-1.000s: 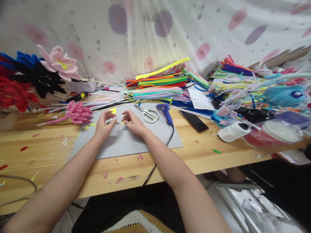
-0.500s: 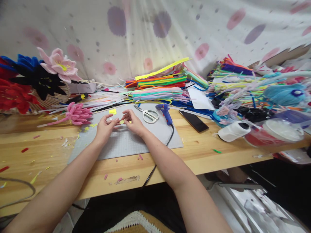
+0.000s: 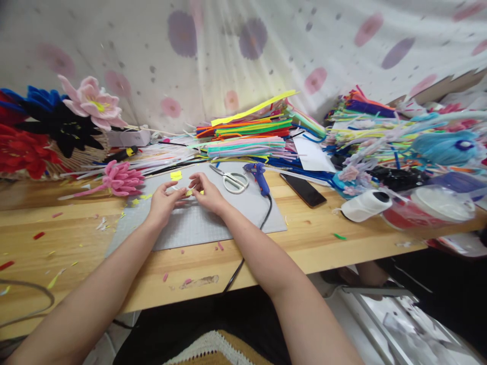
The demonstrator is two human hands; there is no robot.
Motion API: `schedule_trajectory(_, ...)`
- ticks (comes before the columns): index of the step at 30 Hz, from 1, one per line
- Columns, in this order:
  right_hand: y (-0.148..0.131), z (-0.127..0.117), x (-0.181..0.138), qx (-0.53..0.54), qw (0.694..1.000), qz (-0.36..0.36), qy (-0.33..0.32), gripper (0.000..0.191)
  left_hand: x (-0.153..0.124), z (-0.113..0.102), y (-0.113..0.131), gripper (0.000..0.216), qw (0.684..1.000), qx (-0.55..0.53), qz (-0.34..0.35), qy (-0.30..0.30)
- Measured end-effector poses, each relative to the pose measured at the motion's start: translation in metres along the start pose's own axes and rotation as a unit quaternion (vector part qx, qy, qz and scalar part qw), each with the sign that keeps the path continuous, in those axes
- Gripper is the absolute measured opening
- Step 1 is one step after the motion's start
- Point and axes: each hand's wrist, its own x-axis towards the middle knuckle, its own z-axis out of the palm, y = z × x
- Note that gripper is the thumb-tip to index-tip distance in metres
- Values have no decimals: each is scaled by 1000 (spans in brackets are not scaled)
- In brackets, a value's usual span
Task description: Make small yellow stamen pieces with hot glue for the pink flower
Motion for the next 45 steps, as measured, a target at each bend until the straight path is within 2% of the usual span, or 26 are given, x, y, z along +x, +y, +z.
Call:
schedule_trajectory(5, -2, 2, 0, 16, 999, 5, 30, 37, 2, -1, -2, 50, 999, 3, 25, 24)
schedule_trajectory(12, -2, 13, 3, 100, 990, 62, 78, 58, 7, -2, -6, 52, 995, 27, 69, 73)
schedule_trajectory(28, -1, 12, 5, 125, 986, 79, 76, 59, 8, 0, -8, 59, 995, 35, 69, 55)
schedule_trajectory(45, -2, 13, 6, 124, 984, 94, 89, 55, 7, 0, -7, 55, 996, 35, 67, 52)
